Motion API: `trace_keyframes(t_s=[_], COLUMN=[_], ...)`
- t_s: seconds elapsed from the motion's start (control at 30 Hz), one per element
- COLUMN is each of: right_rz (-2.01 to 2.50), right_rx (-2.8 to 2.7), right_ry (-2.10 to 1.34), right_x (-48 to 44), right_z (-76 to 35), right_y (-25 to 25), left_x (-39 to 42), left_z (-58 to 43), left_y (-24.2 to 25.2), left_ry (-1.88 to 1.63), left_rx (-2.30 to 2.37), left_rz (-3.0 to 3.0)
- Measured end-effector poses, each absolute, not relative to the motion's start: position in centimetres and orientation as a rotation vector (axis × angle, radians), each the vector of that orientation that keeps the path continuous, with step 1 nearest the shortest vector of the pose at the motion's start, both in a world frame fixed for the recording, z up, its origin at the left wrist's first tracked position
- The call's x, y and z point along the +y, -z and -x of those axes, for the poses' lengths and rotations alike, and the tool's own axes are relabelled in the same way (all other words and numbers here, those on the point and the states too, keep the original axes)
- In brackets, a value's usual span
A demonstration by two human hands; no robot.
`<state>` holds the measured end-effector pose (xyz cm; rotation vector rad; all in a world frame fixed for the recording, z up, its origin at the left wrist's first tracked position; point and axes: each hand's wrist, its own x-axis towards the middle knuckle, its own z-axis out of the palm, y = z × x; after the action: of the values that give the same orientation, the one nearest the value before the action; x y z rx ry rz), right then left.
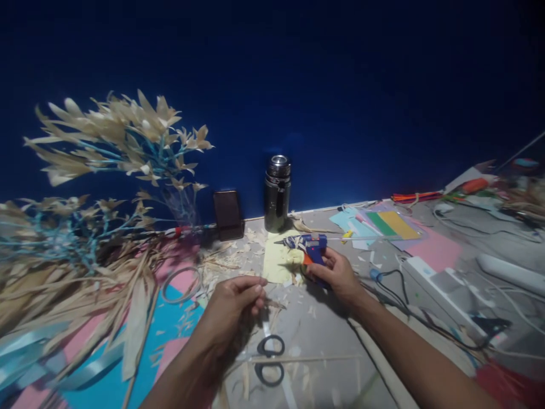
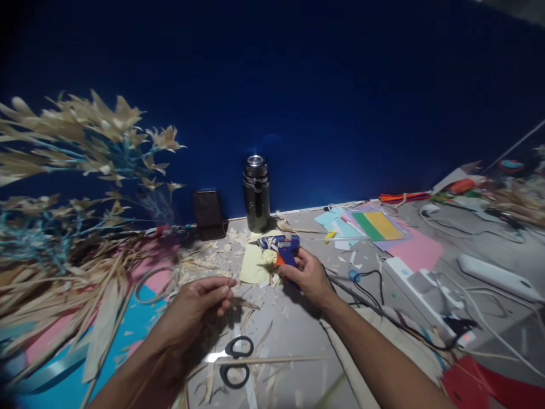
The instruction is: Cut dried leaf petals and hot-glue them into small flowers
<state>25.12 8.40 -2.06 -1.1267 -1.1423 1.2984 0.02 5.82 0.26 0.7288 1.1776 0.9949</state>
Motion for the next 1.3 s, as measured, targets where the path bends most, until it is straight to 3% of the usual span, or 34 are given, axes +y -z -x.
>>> trace_keyframes(t_s=[0.3, 0.87, 1.3], right_rz=[1.002, 1.067, 1.074], right_rx=[-1.104, -1.183, -1.278], right_ry=[-1.391, -1.370, -1.276], right_x=[7.8, 7.1, 7.2], right_z=[-24.3, -24.0, -23.7], right_y=[1.6, 1.2, 1.3], left_x=[5.6, 5.0, 4.8], left_z=[-6.5, -7.3, -6.5], left_y=[-0.2, 0.8, 0.2], left_ry=[-0.855, -0.770, -1.083], left_rx=[0.956, 0.984, 1.255], left_rz=[-0.672, -0.685, -1.288])
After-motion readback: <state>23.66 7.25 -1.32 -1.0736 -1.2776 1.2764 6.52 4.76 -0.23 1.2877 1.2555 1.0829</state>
